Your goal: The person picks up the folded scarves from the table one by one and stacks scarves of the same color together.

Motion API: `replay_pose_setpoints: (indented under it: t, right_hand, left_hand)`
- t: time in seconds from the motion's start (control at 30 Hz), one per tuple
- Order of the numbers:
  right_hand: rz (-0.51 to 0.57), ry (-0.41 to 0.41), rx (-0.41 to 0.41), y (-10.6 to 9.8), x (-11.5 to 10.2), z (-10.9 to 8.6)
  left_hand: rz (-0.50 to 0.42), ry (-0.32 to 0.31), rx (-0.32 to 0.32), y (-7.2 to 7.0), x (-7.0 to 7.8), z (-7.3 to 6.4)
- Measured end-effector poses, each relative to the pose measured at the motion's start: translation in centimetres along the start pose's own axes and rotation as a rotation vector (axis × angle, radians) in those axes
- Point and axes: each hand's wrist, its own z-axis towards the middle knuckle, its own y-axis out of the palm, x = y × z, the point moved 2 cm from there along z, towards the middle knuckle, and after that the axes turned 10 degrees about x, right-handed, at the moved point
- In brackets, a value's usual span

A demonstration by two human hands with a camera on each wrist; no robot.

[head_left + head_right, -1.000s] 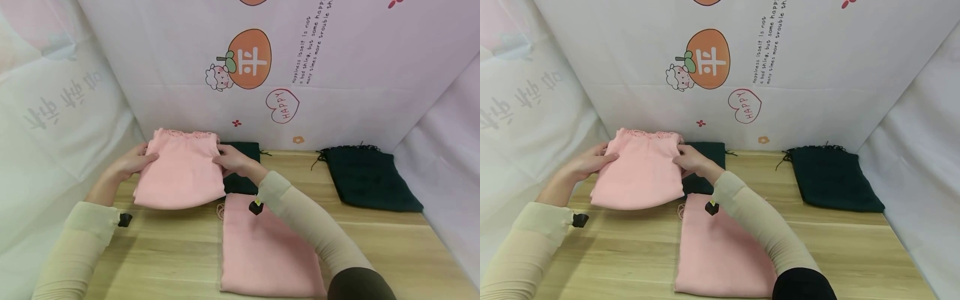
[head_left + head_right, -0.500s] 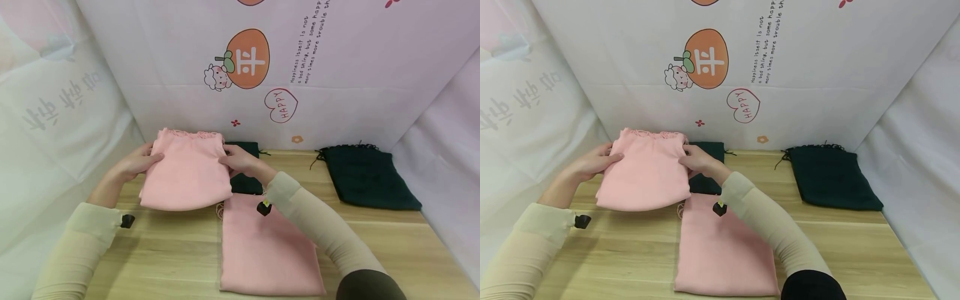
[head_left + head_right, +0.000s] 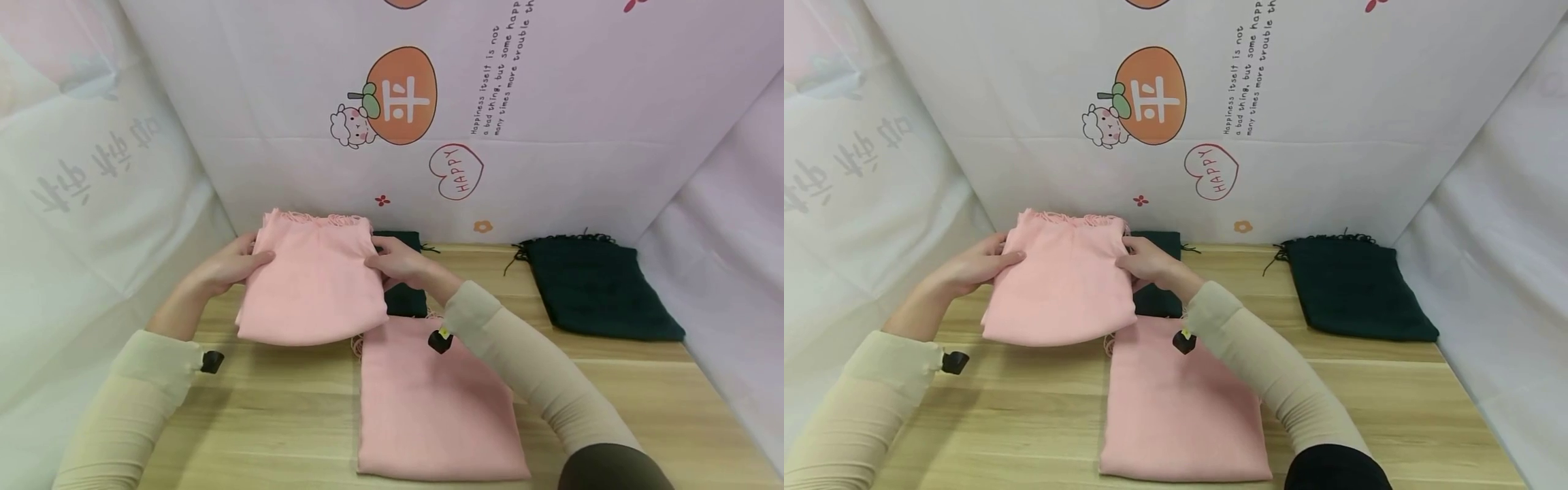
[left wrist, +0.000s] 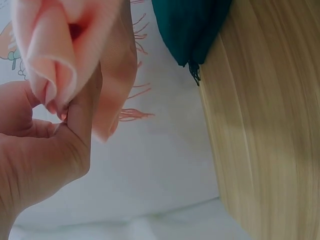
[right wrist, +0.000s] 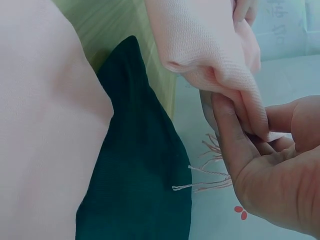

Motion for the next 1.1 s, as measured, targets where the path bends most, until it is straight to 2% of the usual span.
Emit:
replay_pose_setpoints:
  t: [0.9, 1.1]
  right_hand:
    - [-0.009, 0.017, -0.008, -2.0, 0.7, -1.5]
    - [-0.019, 0.013, -0.010, -2.6, 0.8, -2.0]
  left_hand:
    - [-0.069, 0.010, -0.075, 1.8, 0.7, 0.0]
    - [-0.087, 0.030, -0.104, 2.4, 1.1, 0.0]
